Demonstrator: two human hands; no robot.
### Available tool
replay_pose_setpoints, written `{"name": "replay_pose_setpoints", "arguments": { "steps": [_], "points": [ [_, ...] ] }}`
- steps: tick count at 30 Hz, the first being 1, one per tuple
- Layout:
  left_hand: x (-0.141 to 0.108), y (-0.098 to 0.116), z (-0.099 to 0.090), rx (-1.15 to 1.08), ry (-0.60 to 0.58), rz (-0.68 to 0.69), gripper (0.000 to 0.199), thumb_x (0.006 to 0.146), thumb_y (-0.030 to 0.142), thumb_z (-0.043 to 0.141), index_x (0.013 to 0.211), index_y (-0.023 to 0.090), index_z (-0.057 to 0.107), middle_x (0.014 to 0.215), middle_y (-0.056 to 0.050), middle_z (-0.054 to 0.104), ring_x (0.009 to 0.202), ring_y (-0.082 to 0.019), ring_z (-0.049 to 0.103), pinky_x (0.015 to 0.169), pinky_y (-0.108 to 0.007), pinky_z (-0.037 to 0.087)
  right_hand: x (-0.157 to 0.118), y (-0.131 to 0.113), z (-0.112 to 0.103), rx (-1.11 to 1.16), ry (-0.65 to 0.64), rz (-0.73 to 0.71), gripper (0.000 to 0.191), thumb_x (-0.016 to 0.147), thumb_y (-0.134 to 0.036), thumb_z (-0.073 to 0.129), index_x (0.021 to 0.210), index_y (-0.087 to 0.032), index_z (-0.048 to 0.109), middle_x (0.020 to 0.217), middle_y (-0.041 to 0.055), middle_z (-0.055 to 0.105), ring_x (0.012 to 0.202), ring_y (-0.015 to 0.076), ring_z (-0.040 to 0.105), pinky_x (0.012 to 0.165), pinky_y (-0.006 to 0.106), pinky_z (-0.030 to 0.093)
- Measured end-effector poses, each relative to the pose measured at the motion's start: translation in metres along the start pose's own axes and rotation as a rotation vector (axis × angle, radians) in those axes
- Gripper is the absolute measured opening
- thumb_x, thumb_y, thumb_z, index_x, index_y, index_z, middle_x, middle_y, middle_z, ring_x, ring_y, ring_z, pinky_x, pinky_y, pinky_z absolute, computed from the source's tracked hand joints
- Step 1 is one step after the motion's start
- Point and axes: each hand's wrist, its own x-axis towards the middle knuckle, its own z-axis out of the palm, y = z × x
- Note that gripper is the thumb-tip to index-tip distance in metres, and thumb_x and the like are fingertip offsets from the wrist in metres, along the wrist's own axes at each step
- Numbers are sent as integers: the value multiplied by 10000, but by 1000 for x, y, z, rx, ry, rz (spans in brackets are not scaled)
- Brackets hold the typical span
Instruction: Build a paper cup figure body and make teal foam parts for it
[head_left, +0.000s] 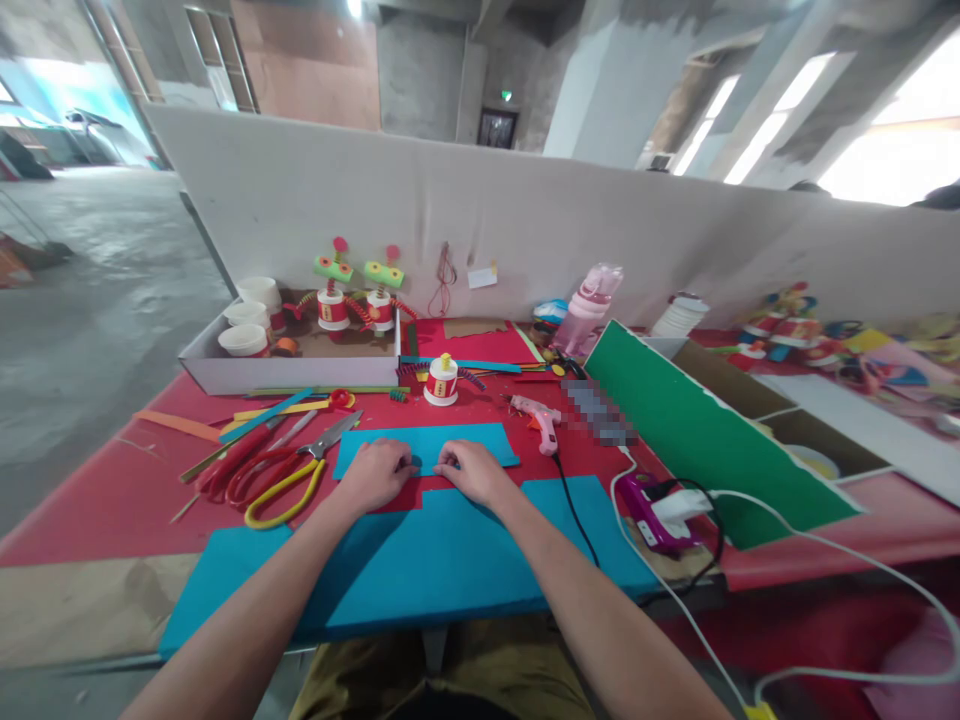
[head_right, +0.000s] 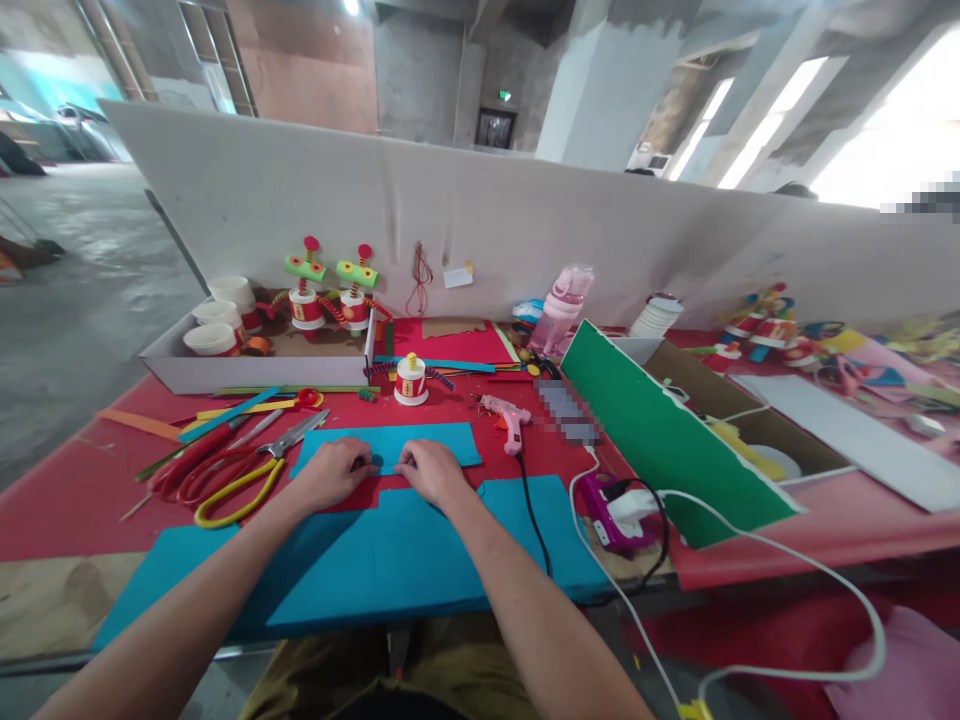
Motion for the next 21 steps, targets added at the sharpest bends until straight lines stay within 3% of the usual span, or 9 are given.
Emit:
{"name": "replay_pose_setpoints", "arguments": {
  "steps": [9,13,17,21],
  "points": [
    [1,1,0,11,0,8,126,859,277,564,787,185,611,840,-49,680,844,-220,606,689,-296,376,2,-4,-2,-28,-18,26,86,821,-261,716,809,-193,666,835,24,694,791,161,613,662,243,385],
    [-2,-3,4,5,45,41,80,867,250,558,888,198,614,866,-34,654,857,-208,602,701,-290,399,2,-5,-2,-43,-13,24,85,820,-265,715,808,-196,667,843,29,701,792,166,619,657,248,385],
    [-7,-14,9,13,113,254,301,919,182,445,1134,272,635,1061,-52,588,958,-177,583,787,-266,441,2,-6,-4,-58,-30,28,71,825,-263,704,819,-197,677,842,30,710,789,167,626,639,246,377],
    [-10,-21,8,89,68,442,370,951,189,399,1150,323,681,1015,-58,583,950,-181,565,789,-257,451,4,-5,-6,-52,-54,27,82,821,-274,710,814,-195,687,831,25,720,775,163,632,627,240,375]
  ]
}}
